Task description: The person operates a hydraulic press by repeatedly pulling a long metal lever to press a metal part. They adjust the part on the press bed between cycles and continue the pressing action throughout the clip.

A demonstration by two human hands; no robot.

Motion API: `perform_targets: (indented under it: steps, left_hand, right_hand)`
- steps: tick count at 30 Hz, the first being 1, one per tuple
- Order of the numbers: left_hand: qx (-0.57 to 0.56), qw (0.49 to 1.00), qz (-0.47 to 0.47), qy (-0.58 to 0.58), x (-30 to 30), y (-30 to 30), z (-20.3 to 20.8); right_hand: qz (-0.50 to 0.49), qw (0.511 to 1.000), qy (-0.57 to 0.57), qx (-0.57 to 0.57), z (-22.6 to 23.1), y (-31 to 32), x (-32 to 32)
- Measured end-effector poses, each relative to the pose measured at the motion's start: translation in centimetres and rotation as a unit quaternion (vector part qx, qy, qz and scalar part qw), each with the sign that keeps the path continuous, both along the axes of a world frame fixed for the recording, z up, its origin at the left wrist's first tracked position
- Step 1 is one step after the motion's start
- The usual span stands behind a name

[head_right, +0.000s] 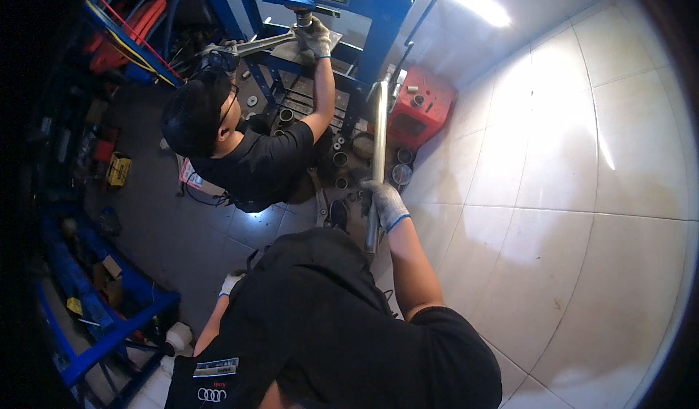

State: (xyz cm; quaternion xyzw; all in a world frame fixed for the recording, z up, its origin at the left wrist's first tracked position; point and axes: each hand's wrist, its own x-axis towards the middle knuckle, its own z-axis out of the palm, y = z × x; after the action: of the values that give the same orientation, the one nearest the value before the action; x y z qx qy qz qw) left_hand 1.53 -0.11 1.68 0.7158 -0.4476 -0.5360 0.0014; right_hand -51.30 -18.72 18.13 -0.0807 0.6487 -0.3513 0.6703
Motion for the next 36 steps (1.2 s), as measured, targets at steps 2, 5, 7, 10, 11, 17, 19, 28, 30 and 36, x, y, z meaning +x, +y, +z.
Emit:
perform_targets:
  steps: [2, 5, 7, 10, 11, 17, 19, 28, 30, 36]
  left_hand:
    - [-0.002, 1.000, 0.023, 0.009, -0.4, 0.0, 0.4]
    - [0.004, 0.999, 0.054, 0.008, -1.0, 0.1, 1.2]
    - [0.011, 0.997, 0.075, -0.002, -1.3, 0.3, 1.6]
    - [0.015, 0.994, 0.107, 0.013, -1.4, 1.2, 1.7]
    - [0.024, 0.991, 0.127, 0.018, -1.3, 1.7, 1.6]
    - [-0.030, 0.997, 0.064, 0.037, -0.2, 5.2, -1.5]
    - [-0.034, 0.999, 0.030, 0.016, 0.1, 6.3, -2.6]
    - [0.035, 0.973, 0.203, 0.104, -0.1, 7.4, -3.1]
    - [-0.001, 0.992, 0.114, 0.047, -0.2, 7.1, -2.0]
    - [0.027, 0.993, 0.109, 0.024, -0.8, 4.9, 0.2]
  right_hand:
    - [-0.018, 0.999, -0.036, -0.020, -0.2, -1.0, 0.3]
    - [-0.046, 0.998, -0.037, 0.016, -0.3, -3.1, 0.9]
    - [-0.052, 0.998, -0.044, -0.003, 0.3, -4.7, 1.3]
    - [-0.109, 0.977, -0.157, -0.091, 3.2, -7.5, 1.1]
    - [-0.153, 0.964, -0.178, -0.124, 4.7, -8.3, 1.0]
    - [-0.113, 0.924, -0.290, -0.220, 14.9, -10.1, -0.2]
    - [-0.139, 0.922, -0.292, -0.214, 16.4, -10.2, 0.2]
    - [-0.141, 0.960, -0.239, -0.041, 9.1, -7.0, 1.9]
    - [-0.118, 0.965, -0.225, -0.066, 8.1, -6.4, 2.1]
    - [-0.109, 0.970, -0.205, -0.071, 8.8, -6.0, 2.0]
